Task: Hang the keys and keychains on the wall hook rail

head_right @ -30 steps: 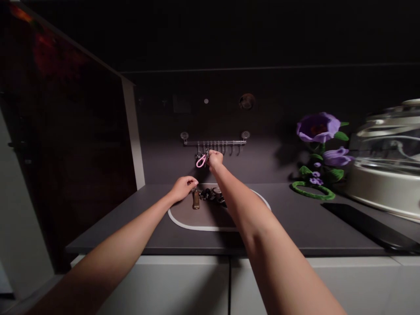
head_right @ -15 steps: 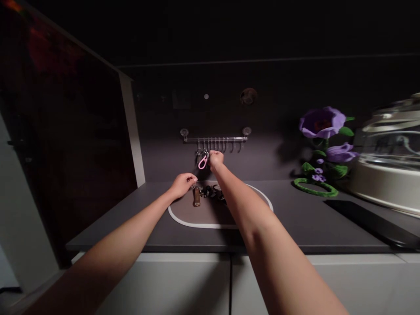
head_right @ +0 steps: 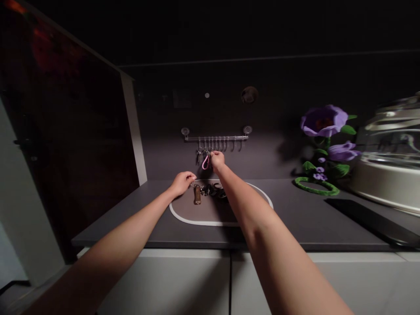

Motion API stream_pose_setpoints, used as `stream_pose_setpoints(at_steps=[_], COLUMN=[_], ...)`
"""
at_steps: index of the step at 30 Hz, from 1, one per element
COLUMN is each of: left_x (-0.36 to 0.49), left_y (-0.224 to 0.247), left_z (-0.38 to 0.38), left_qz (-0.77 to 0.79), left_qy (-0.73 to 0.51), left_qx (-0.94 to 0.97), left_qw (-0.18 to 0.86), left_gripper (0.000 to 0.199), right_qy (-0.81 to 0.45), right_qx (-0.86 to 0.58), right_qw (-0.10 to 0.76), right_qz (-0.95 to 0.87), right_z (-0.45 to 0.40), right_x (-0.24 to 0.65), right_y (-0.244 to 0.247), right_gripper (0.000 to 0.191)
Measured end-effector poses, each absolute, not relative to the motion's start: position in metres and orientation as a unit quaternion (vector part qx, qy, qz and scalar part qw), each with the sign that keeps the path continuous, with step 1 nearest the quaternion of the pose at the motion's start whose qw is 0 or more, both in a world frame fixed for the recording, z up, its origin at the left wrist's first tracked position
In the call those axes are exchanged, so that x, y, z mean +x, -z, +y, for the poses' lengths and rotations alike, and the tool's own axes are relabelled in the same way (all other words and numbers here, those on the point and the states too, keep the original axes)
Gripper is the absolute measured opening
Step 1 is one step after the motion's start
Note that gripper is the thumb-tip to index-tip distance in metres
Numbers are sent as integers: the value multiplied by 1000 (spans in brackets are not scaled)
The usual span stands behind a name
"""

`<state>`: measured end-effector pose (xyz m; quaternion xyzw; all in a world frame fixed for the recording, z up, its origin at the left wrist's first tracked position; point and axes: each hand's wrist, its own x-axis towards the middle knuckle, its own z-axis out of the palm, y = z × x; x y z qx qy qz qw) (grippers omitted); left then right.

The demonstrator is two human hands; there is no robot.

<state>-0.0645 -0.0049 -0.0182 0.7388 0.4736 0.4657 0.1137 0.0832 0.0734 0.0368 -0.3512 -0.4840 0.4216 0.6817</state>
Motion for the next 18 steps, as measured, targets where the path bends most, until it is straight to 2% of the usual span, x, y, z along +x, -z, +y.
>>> stream_pose_setpoints(at_steps=[5, 12, 18], left_x=[-66, -68, -70], left_y=[19, 21, 20], left_z=[-4, -1, 0], left_qz=[477, 491, 490], left_qy=[-468, -456, -447], left_qx=[734, 735, 740], left_qw=[119, 107, 107], left_gripper=[16, 17, 16], right_qy=[-441, -376, -320], right_qx=[-391, -472, -506], right_qw=[653, 623, 610], right_qz=[-476, -497, -519], right_z=[66, 62, 45], right_x=[87, 96, 97], right_y=[-40, -40, -42], right_gripper=[7, 35, 36])
